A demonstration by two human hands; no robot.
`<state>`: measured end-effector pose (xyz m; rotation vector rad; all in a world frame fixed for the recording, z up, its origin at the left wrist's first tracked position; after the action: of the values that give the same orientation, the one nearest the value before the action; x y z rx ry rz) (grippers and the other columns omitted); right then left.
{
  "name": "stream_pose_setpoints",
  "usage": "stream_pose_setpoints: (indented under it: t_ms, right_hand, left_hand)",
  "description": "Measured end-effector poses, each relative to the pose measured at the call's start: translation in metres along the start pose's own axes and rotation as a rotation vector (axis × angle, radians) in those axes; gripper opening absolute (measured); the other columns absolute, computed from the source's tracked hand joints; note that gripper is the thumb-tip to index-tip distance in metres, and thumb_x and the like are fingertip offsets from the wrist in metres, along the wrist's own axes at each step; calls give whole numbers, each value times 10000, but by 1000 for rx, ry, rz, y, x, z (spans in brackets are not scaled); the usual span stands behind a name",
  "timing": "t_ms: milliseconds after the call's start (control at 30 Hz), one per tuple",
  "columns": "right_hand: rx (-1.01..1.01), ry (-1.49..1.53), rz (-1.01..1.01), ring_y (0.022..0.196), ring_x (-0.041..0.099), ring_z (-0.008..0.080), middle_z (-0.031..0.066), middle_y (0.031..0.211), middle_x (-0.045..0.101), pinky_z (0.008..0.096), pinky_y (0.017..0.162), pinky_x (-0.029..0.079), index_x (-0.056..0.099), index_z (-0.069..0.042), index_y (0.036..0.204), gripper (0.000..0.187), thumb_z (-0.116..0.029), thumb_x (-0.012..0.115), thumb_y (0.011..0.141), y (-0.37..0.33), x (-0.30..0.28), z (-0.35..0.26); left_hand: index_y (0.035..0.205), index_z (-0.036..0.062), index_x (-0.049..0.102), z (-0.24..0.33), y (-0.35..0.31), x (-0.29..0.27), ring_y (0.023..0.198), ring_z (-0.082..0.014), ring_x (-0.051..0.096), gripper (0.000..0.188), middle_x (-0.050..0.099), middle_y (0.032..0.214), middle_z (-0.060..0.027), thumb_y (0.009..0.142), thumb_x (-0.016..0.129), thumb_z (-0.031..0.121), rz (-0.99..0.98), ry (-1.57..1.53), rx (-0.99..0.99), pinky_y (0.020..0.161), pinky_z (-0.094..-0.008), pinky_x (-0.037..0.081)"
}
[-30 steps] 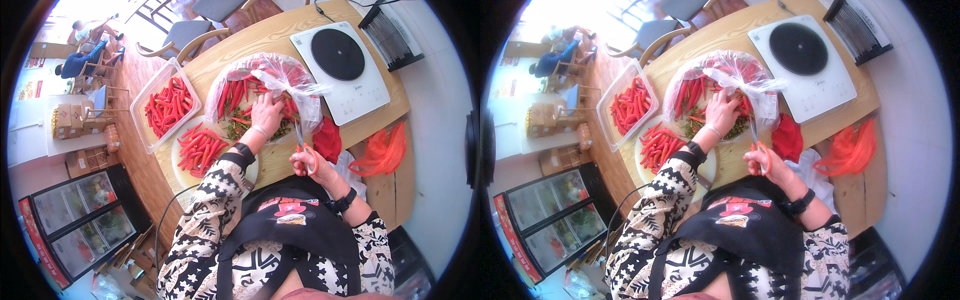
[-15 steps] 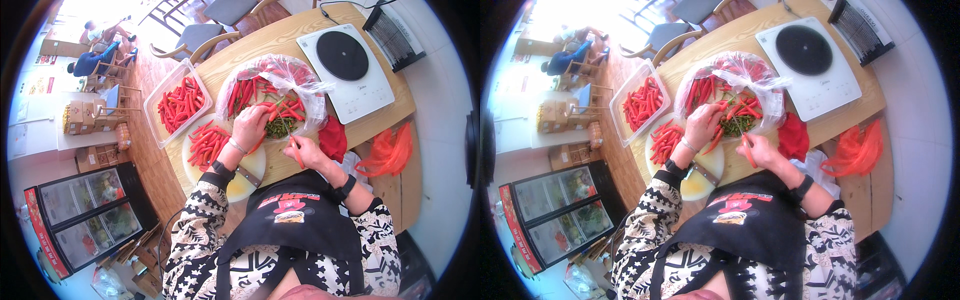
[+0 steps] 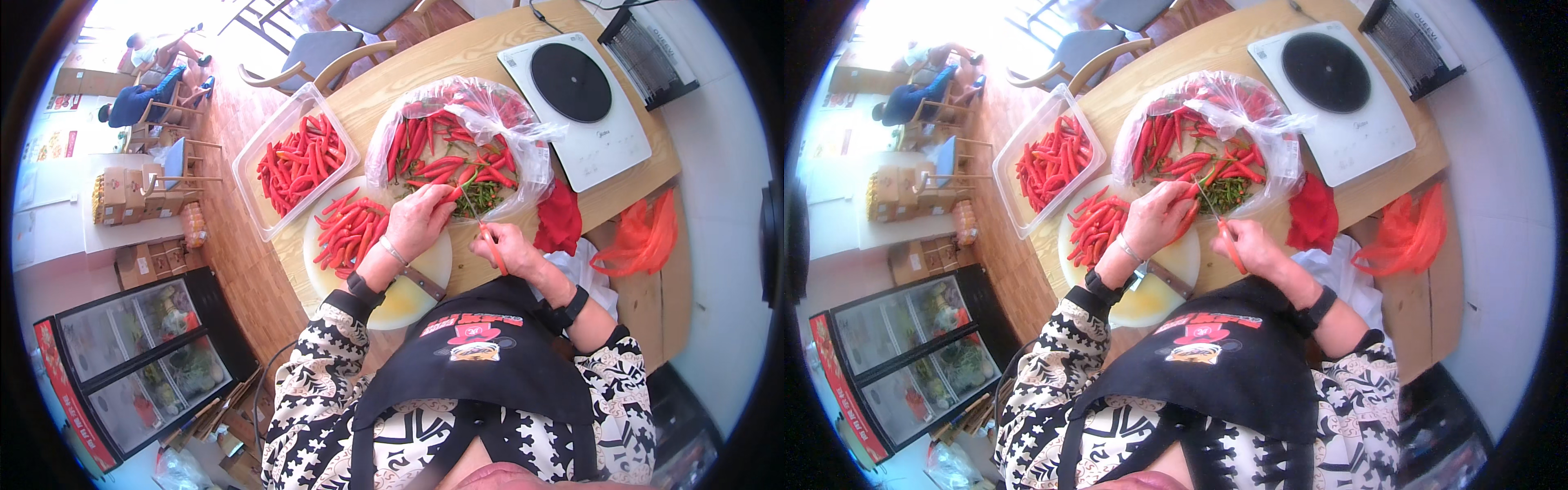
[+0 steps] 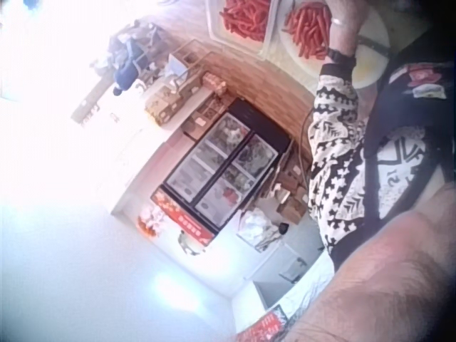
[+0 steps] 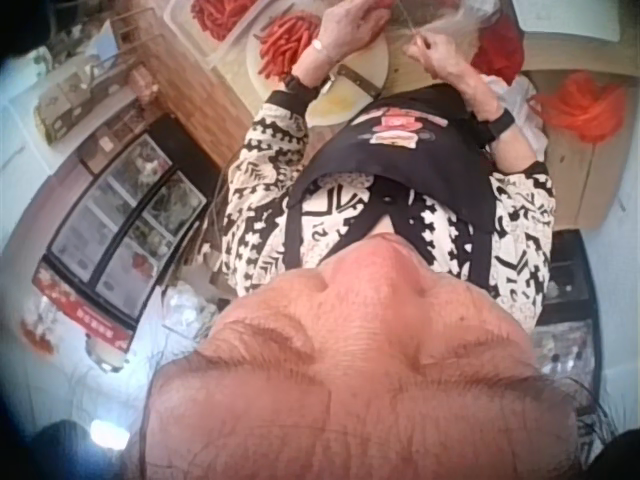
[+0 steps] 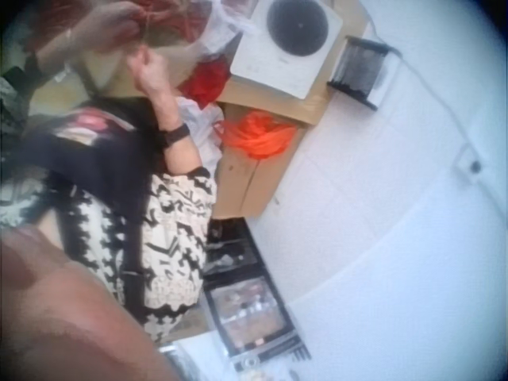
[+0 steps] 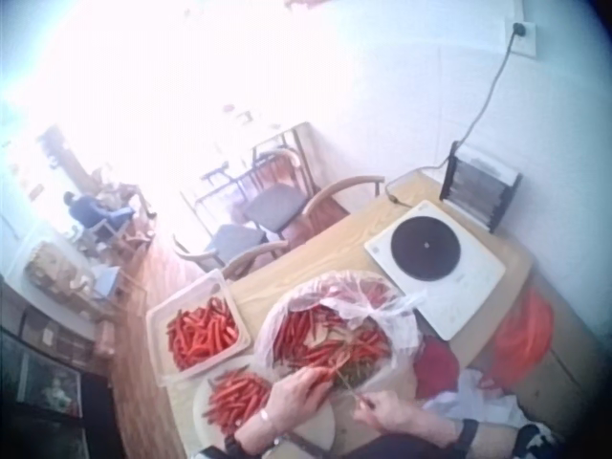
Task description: The person uses scissors to trim the stems off red chili peppers one by one. The trimmed peppers are placed into a clear plastic container on the table, while the discarded stems are collected in a plastic bag. The task continues steadily throughout the clip.
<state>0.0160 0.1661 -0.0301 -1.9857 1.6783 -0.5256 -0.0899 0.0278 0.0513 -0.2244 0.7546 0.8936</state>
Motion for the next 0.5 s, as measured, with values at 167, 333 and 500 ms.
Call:
stream_pose_setpoints:
  t_ms: [167, 333, 500]
  right_hand:
    - [111, 130, -98, 633, 551, 72, -6, 706, 591, 246, 584, 457, 644, -21, 874, 271, -275, 738, 873, -11, 15, 10]
    - [89, 218, -147, 568, 534, 85, 2, 663, 560, 243, 525, 430, 603, -30, 861, 266, -283, 676, 895, -16, 18, 10]
    - [90, 122, -194, 522, 512, 99, 1, 596, 516, 251, 505, 417, 602, -28, 798, 277, -282, 645, 900, -17, 11, -4]
  left_hand:
    - [1093, 28, 646, -12, -10, 8, 855, -358, 678, 216, 677, 979, -168, 891, 657, 104, -81, -123, -32, 741, -401, 547]
    - [1153, 11, 642, -19, -11, 24, 743, -189, 667, 237, 689, 889, -125, 925, 635, 75, -220, -404, -267, 699, -312, 538]
    - [1167, 6, 638, -29, -11, 37, 711, -85, 611, 220, 662, 839, -33, 962, 610, 81, -301, -579, -442, 682, -258, 522]
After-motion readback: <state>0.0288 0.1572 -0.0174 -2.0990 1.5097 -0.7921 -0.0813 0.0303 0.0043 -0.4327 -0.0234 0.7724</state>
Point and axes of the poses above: each hand's wrist, its own y-axis towards the middle knuckle, its own x-axis out of the palm, z = x × y, the point moved 8 cm from there along y, towards the middle knuckle
